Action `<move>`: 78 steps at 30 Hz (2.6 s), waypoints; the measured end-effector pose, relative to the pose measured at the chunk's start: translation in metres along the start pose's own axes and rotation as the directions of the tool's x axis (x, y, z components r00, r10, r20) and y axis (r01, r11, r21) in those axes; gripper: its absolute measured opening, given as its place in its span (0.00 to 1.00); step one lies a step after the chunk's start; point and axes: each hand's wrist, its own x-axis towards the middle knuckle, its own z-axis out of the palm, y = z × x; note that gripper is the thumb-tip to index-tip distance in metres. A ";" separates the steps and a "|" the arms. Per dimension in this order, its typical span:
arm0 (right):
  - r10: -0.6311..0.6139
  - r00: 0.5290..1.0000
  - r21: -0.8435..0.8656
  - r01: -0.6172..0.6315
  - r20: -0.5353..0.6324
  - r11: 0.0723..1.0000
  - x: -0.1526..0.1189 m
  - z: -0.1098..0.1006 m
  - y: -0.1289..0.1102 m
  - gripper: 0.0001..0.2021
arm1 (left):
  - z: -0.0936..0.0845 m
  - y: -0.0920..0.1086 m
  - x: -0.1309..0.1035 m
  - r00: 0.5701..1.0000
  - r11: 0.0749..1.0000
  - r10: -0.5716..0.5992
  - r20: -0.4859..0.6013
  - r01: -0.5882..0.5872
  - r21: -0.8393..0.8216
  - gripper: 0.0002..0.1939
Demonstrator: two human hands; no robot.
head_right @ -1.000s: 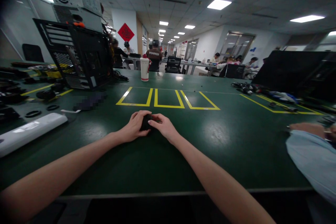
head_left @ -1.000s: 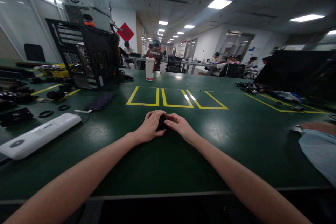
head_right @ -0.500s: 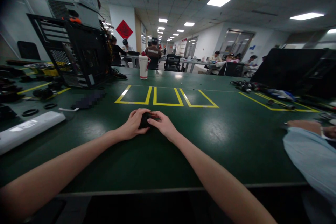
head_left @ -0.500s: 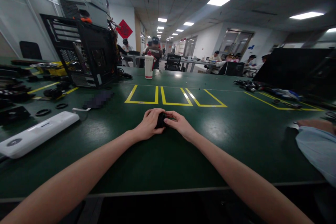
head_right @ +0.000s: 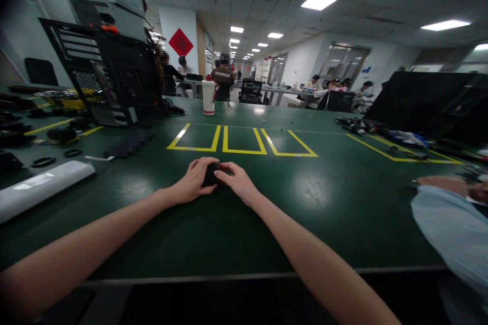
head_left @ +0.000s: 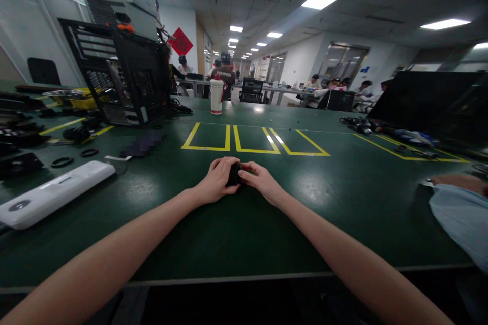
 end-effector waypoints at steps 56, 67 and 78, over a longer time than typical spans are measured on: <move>-0.058 0.998 0.039 0.058 0.011 0.998 -0.003 -0.002 0.001 0.12 | 0.001 0.000 0.000 1.000 1.000 -0.007 -0.007 0.007 0.001 0.29; -0.092 0.994 0.050 0.089 0.055 0.995 -0.002 -0.003 0.002 0.18 | 0.001 -0.001 0.000 1.000 1.000 -0.006 0.004 0.005 0.006 0.29; 0.002 0.999 0.070 -0.005 0.038 0.998 0.002 -0.003 0.005 0.16 | 0.002 -0.002 0.000 1.000 1.000 0.005 -0.023 -0.005 0.004 0.29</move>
